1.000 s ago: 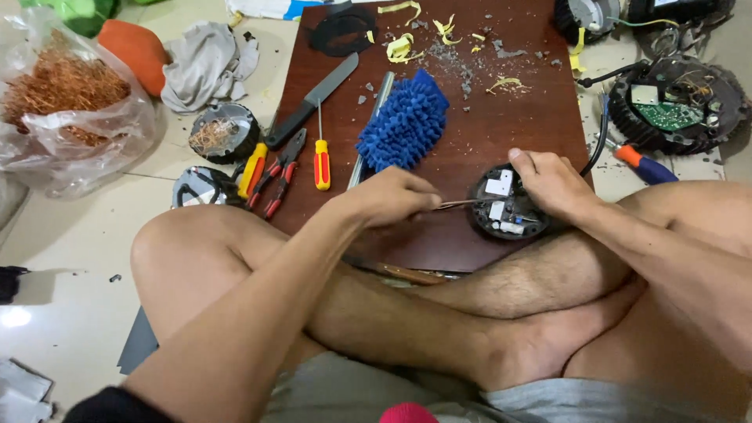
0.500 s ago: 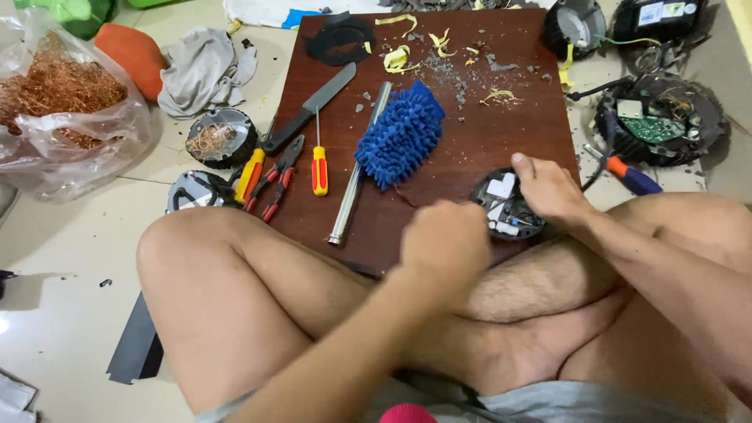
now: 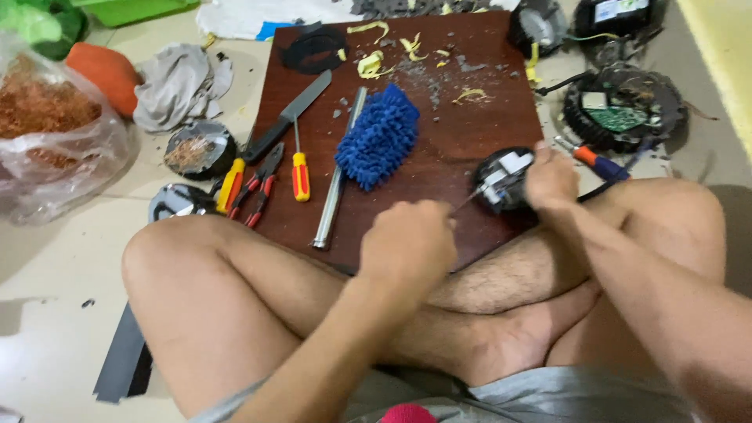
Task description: The person sits on the floor and uses a screwdriver to remove a small white component from a disassembled circular electronic device. They then use a knife to scrape residue from the component before reinserting it into the device and tightening it with the screwdriver.
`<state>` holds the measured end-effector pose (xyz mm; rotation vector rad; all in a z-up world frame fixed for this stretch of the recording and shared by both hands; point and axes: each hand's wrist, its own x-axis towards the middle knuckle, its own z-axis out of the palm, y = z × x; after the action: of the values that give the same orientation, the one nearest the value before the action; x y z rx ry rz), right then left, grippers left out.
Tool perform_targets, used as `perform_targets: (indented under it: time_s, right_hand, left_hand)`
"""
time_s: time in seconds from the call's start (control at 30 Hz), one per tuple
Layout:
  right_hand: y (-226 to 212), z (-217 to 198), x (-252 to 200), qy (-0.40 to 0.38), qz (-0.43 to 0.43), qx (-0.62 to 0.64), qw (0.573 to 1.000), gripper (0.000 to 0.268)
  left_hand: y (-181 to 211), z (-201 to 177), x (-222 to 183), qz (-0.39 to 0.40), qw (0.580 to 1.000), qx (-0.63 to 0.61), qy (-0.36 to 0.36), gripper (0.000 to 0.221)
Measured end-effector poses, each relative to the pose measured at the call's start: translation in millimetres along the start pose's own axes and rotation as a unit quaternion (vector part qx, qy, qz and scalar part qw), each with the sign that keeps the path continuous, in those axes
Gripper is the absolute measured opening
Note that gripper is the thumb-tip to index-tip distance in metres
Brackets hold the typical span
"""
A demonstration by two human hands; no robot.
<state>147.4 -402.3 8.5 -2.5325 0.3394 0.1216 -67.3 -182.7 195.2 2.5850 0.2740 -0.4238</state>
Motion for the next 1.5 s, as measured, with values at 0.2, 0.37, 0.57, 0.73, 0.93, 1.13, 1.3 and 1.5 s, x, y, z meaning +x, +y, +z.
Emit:
perform_targets:
  time_s: [0.2, 0.37, 0.57, 0.73, 0.93, 1.13, 1.3, 1.5]
  right_hand:
    - [-70, -61, -87, -0.161, 0.169, 0.414, 0.88, 0.062]
    - [-76, -65, -89, -0.203, 0.146, 0.298, 0.921, 0.078]
    - [-52, -44, -58, -0.173, 0.01, 0.087, 0.981, 0.07]
    - [-61, -50, -71, -0.243, 0.013, 0.218, 0.945, 0.045]
    - [-59, -34, -77, -0.234, 0.08, 0.23, 0.941, 0.084]
    - [-60, -31, -82, -0.225, 0.079, 0.195, 0.951, 0.072]
    - [-54, -18, -78, -0.22, 0.047, 0.169, 0.96, 0.063]
    - [-57, -20, -82, -0.216, 0.02, 0.176, 0.96, 0.055]
  left_hand:
    - [-107, 25, 34, -0.081, 0.994, -0.01, 0.075, 0.04]
    - [-126, 20, 78, -0.141, 0.985, 0.06, 0.074, 0.04]
    - [-211, 3, 157, -0.204, 0.949, 0.064, 0.23, 0.045]
    - [-247, 13, 186, -0.245, 0.956, 0.04, 0.157, 0.058]
    - [-209, 33, 156, -0.255, 0.948, 0.068, 0.178, 0.05]
    - [-72, 34, 25, 0.071, 0.965, 0.104, 0.229, 0.038]
    - [-17, 33, -16, -0.081, 0.983, -0.165, -0.011, 0.05]
    - [-18, 49, -5, -0.069, 0.987, -0.146, -0.025, 0.044]
